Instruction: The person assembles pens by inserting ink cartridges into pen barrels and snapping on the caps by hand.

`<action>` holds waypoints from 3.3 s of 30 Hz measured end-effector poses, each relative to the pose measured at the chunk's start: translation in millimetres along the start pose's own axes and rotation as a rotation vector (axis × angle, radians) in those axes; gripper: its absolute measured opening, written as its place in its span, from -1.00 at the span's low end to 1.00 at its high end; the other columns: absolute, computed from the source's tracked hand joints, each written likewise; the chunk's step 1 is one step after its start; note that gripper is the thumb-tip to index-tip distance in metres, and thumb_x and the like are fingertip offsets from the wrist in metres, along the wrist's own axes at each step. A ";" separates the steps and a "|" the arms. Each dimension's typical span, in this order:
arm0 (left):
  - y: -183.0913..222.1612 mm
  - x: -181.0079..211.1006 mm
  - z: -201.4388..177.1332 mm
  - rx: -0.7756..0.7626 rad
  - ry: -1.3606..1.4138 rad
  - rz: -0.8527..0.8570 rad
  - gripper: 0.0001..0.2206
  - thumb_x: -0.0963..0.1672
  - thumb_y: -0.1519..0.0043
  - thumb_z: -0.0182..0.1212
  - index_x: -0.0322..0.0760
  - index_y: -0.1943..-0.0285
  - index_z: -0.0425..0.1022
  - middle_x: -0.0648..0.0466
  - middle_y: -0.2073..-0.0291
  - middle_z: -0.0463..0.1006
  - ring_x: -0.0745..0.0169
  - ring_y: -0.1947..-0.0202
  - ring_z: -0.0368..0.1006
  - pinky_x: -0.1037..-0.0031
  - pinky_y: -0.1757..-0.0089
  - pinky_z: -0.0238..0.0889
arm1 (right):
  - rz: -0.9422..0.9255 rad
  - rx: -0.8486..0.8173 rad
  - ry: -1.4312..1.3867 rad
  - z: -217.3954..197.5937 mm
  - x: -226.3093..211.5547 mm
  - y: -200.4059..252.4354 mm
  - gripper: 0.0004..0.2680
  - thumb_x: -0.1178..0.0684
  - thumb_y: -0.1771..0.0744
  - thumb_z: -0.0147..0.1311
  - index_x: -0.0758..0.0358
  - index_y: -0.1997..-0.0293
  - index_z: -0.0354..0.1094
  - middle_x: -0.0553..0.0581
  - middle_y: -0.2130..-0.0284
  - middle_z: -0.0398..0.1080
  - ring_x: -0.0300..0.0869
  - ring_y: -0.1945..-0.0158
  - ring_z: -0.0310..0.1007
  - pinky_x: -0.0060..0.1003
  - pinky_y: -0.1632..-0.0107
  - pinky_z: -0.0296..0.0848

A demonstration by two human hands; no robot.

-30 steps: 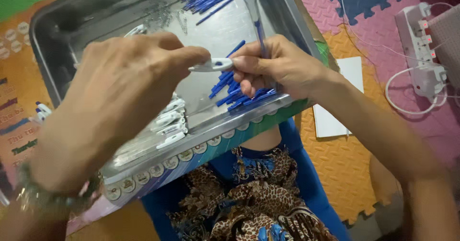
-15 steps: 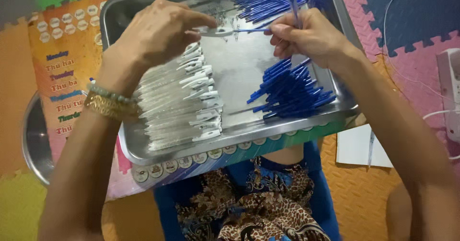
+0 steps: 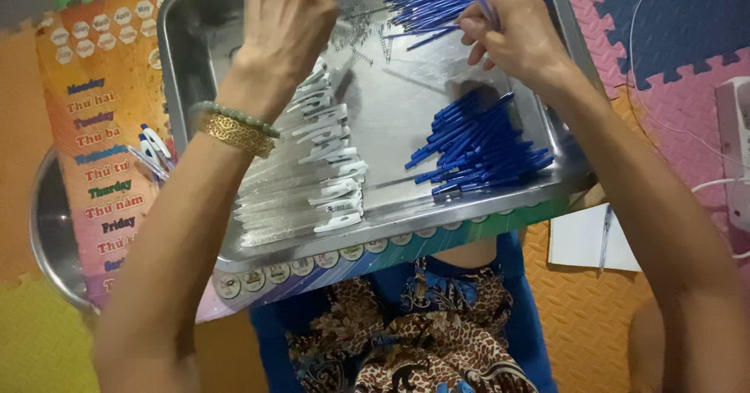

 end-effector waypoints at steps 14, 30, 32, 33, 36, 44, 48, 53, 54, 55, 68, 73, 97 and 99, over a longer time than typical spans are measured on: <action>-20.7 46.8 7.2 0.101 0.667 -0.125 -0.75 -0.06 -0.38 0.59 -0.24 0.27 0.66 0.13 0.60 0.45 0.29 0.60 0.42 0.40 0.58 0.40 | -0.026 -0.052 -0.025 -4.9 -10.3 -3.7 -0.88 0.09 -0.56 0.07 0.30 -0.06 0.51 0.16 0.21 0.63 -0.19 0.31 0.68 -0.29 0.31 0.63; 38.8 -9.3 -26.3 -0.002 0.839 -0.163 -0.56 -0.03 -0.33 0.52 -0.27 -0.35 0.64 -0.19 -0.07 0.70 -0.29 -0.07 0.59 -0.09 0.08 0.49 | -0.220 0.195 0.435 -14.0 25.1 -6.7 -0.82 0.40 -0.45 0.04 0.49 -0.15 0.55 0.48 0.08 0.48 0.27 0.04 0.49 0.17 0.03 0.53; 65.9 -17.5 -28.6 -0.064 0.808 -0.161 -0.57 0.01 -0.42 0.41 -0.23 -0.40 0.61 -0.28 -0.10 0.66 -0.24 0.04 0.63 0.00 0.13 0.58 | -0.068 -0.211 0.525 0.4 7.1 -7.8 -0.80 0.16 -0.58 -0.12 0.35 -0.14 0.52 0.32 0.32 0.52 0.08 0.39 0.53 -0.01 0.35 0.55; 74.9 -19.2 -26.3 -0.062 0.803 -0.165 -0.57 0.01 -0.42 0.41 -0.23 -0.40 0.61 -0.28 -0.10 0.66 -0.24 0.04 0.63 0.00 0.13 0.58 | -0.074 -0.208 0.525 8.4 10.6 -12.4 -0.80 0.16 -0.58 -0.12 0.35 -0.14 0.52 0.32 0.32 0.52 0.08 0.39 0.53 -0.01 0.35 0.55; 97.7 -24.4 -12.7 -0.150 0.755 -0.243 -0.61 -0.01 -0.46 0.32 -0.15 -0.44 0.57 -0.32 -0.29 0.54 -0.36 -0.10 0.56 -0.18 0.01 0.55 | -0.197 -0.210 0.525 24.5 7.4 -21.8 -0.72 -0.01 -0.59 -0.03 0.44 0.08 0.49 0.42 0.22 0.55 0.30 0.18 0.52 0.23 0.10 0.41; 101.6 -23.0 20.4 -0.243 0.786 -0.225 -0.46 0.11 -0.39 0.29 -0.15 -0.48 0.47 -0.44 -0.41 0.39 -0.51 -0.35 0.28 -0.33 -0.20 0.28 | -0.124 -0.179 0.375 -0.2 -13.0 27.4 -0.71 0.09 -0.54 -0.12 0.37 -0.44 0.37 0.47 -0.07 0.43 0.30 -0.06 0.43 0.22 -0.04 0.34; 93.8 -15.5 16.5 -0.273 0.816 -0.198 -0.49 0.17 -0.56 -0.02 -0.27 -0.32 0.43 -0.35 -0.35 0.42 -0.44 -0.22 0.36 -0.29 -0.06 0.36 | -0.199 -0.126 0.448 -16.0 -3.0 68.6 -0.70 0.05 -0.53 -0.05 0.28 -0.46 0.40 0.42 0.00 0.50 0.25 -0.04 0.45 0.19 -0.03 0.37; 104.9 -26.2 -20.5 -0.373 0.915 -0.379 -0.47 0.05 -0.57 -0.18 -0.11 -0.72 0.09 -0.21 -0.63 0.10 -0.44 -0.53 0.04 -0.55 -0.33 -0.08 | -0.063 -0.139 0.414 -21.1 -1.0 106.3 -0.73 -0.02 -0.54 -0.07 0.31 -0.35 0.40 0.28 0.01 0.52 0.04 0.02 0.52 0.02 -0.06 0.49; 120.1 -41.4 5.0 -0.378 0.913 -0.398 -0.47 0.05 -0.57 -0.18 -0.11 -0.72 0.09 -0.21 -0.63 0.10 -0.44 -0.53 0.04 -0.55 -0.33 -0.08 | -0.078 -0.151 0.412 -20.6 -4.1 112.7 -0.73 -0.02 -0.54 -0.07 0.31 -0.35 0.40 0.28 0.01 0.52 0.04 0.02 0.52 0.02 -0.06 0.49; 134.9 -58.8 26.2 -0.128 0.924 -0.433 -0.47 0.04 -0.58 -0.10 -0.14 -0.72 0.14 -0.21 -0.51 0.26 -0.32 -0.44 0.17 -0.26 -0.26 0.08 | -0.051 -0.108 0.379 -21.7 -6.0 118.7 -0.71 -0.01 -0.53 -0.02 0.38 -0.36 0.42 0.32 -0.01 0.53 0.02 0.19 0.50 -0.04 0.10 0.47; 306.9 -61.1 4.5 -0.281 0.876 -1.010 -0.33 0.04 -0.45 0.35 -0.38 -0.64 0.23 -0.47 -0.26 0.29 -0.52 -0.23 0.34 -0.26 -0.21 0.23 | -0.185 0.142 0.229 -8.2 8.9 151.2 -0.75 0.11 -0.61 -0.02 0.52 -0.34 0.52 0.43 -0.09 0.62 0.17 -0.14 0.65 0.06 -0.09 0.59; 317.2 -55.3 13.7 -0.060 0.892 -0.959 -0.31 -0.08 -0.26 0.60 -0.36 -0.52 0.33 -0.34 -0.12 0.27 -0.23 -0.01 0.39 0.04 -0.12 0.36 | -0.153 0.149 0.155 -4.4 3.6 154.0 -0.77 0.13 -0.61 -0.01 0.53 -0.31 0.53 0.44 -0.08 0.61 0.16 -0.13 0.66 0.02 -0.09 0.62; 285.9 47.3 -141.5 0.210 2.330 -0.883 -0.72 -0.21 -0.47 0.08 -0.46 -0.33 0.44 -0.25 0.00 0.70 -0.14 0.10 0.72 0.04 -0.01 0.71 | -0.401 0.136 -0.715 52.6 -38.1 215.9 -0.67 -0.04 -0.59 -0.29 0.09 0.20 0.44 0.01 0.23 0.54 -0.27 0.20 0.58 -0.42 0.08 0.63; 277.2 65.9 -137.6 0.324 2.492 -0.827 -0.79 -0.21 -0.49 0.10 -0.38 -0.28 0.41 -0.26 -0.04 0.67 -0.27 -0.02 0.72 -0.10 -0.14 0.67 | -0.405 0.110 -0.663 76.1 -59.6 218.2 -0.72 0.12 -0.55 -0.27 0.10 0.22 0.40 -0.01 0.32 0.53 -0.30 0.31 0.56 -0.47 0.23 0.62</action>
Point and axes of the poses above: each hand's wrist, its own y-axis away from the middle knuckle, its own z-axis out of the palm, x = y × z, the point moved 2 cm from there along -y, towards the middle knuckle
